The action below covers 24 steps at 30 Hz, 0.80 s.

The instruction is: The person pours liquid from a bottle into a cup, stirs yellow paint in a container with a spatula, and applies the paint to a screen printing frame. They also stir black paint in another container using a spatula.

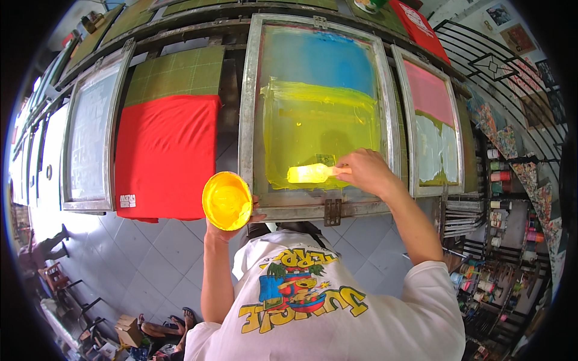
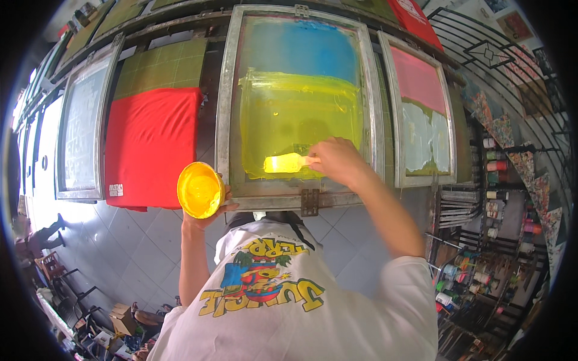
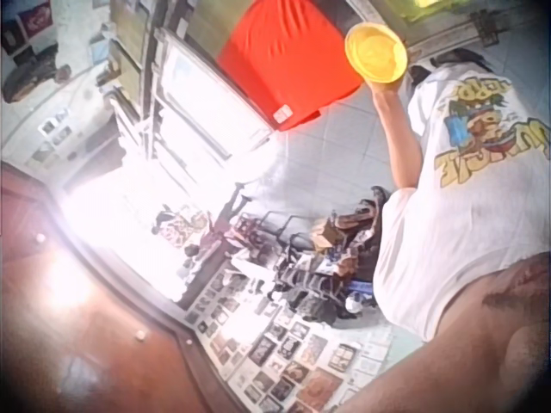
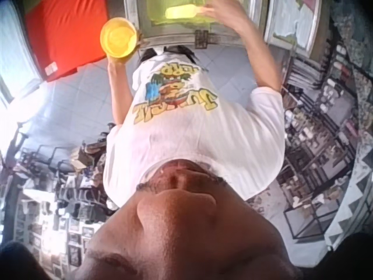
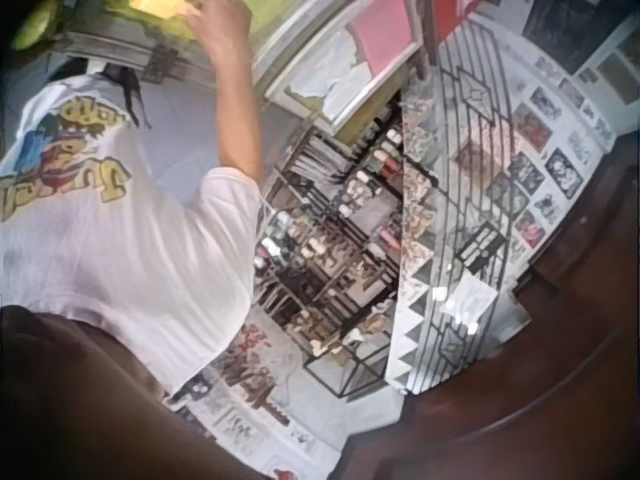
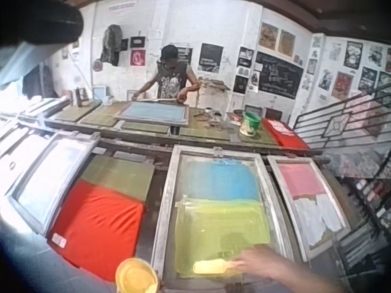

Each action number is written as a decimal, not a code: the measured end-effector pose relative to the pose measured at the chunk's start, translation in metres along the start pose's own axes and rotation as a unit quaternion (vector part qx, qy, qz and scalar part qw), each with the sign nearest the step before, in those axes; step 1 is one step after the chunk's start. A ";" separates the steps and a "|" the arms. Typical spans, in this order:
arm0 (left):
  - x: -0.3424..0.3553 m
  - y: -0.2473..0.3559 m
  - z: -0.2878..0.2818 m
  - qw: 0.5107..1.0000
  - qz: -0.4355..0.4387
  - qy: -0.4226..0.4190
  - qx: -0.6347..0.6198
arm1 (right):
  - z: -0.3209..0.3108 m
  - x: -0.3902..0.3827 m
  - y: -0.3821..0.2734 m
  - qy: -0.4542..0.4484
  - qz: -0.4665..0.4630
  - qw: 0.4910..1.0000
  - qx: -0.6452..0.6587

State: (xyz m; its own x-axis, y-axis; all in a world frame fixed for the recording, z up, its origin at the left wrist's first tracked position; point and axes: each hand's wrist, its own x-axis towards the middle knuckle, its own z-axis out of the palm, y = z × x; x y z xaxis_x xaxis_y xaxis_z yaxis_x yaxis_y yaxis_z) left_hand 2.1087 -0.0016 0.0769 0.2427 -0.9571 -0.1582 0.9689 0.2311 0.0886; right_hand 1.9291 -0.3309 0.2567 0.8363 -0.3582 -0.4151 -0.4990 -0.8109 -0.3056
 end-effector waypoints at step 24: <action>0.040 -0.009 0.022 0.949 0.017 0.084 0.305 | -0.025 -0.088 0.166 0.089 0.178 0.977 0.070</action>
State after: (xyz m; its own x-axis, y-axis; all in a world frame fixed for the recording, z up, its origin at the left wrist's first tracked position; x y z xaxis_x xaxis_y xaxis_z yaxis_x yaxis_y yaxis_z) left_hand 2.1082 -0.0461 0.0913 0.3280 -0.8975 -0.2948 0.7646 0.0690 0.6407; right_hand 1.7783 -0.4458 0.2638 0.6235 -0.6915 -0.3647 -0.7818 -0.5528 -0.2885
